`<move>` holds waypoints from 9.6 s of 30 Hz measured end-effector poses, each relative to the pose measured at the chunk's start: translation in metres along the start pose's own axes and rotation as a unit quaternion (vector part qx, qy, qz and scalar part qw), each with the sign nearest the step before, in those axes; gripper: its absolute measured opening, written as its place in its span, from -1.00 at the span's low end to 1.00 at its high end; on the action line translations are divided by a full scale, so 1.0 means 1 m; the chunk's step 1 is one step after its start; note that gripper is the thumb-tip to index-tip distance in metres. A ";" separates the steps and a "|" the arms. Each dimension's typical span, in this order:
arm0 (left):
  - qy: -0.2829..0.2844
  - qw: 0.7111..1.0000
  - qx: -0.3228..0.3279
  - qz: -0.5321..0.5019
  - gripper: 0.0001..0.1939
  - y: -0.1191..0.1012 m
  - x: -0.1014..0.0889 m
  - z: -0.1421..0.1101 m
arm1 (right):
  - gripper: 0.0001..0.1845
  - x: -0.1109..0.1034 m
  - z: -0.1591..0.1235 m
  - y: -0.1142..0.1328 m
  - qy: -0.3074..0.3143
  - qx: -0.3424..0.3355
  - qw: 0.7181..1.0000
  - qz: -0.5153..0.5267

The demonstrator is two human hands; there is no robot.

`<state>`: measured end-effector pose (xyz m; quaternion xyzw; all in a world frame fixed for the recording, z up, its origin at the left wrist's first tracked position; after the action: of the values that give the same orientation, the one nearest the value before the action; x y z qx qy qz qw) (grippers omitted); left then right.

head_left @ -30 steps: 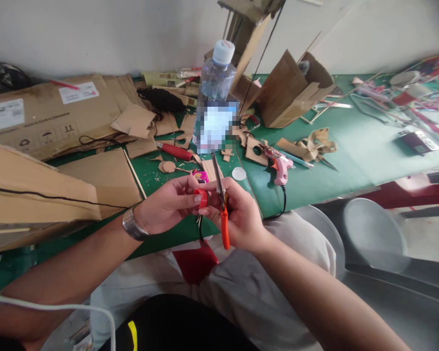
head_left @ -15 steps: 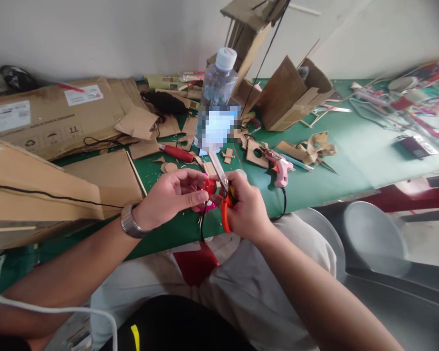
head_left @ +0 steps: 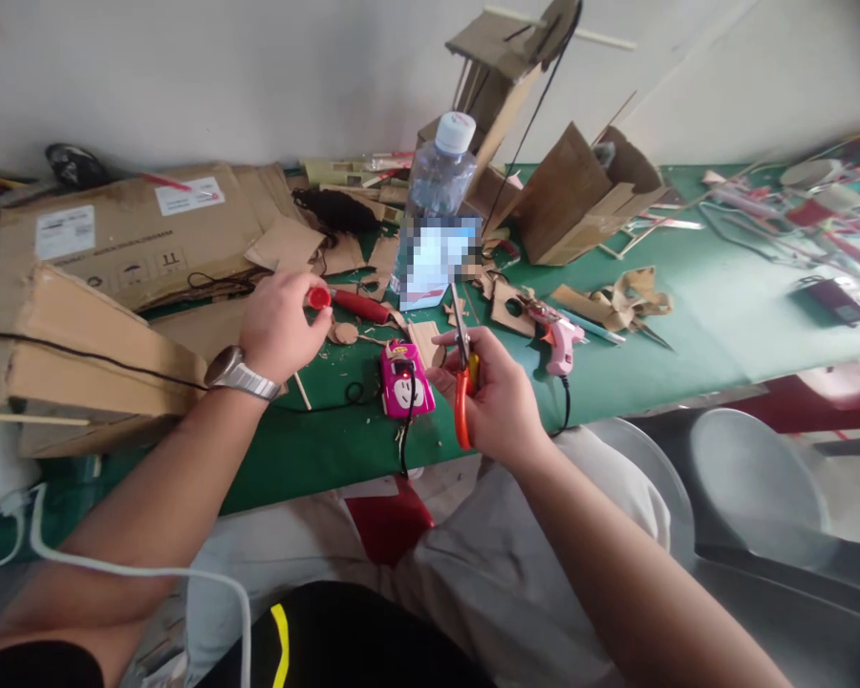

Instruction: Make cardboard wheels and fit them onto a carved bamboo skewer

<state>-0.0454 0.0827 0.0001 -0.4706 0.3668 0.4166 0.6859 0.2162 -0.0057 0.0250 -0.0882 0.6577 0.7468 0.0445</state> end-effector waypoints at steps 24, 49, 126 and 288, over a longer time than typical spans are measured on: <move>0.101 0.982 0.099 0.128 -0.76 -0.007 0.009 -0.005 | -0.64 -0.011 -0.003 -0.006 0.005 -0.015 1.000 -0.026; 0.240 0.698 -0.062 -0.672 -0.56 -0.055 0.011 -0.029 | -0.57 -0.003 -0.008 -0.006 -0.015 -0.034 0.999 -0.013; 0.258 0.620 -0.148 -0.726 -0.74 -0.083 0.019 -0.060 | -0.76 0.007 -0.006 0.013 0.145 -0.036 0.982 -0.118; 0.317 0.436 -0.147 -0.829 -0.57 -0.086 0.008 -0.064 | -0.69 0.010 0.002 0.031 0.028 -0.302 0.932 -0.199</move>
<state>0.0294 0.0060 0.0037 -0.7426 -0.0738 -0.4820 0.4591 0.2003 -0.0084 0.0539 -0.2475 0.3712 0.8831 0.1455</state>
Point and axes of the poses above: each hand's wrist, its own z-axis towards the middle knuckle, its own x-axis out of the palm, y = z × x, the point moved 2 cm from there along z, towards the middle knuckle, and after that the axes turned 10 degrees about z, right-handed, at the moved point
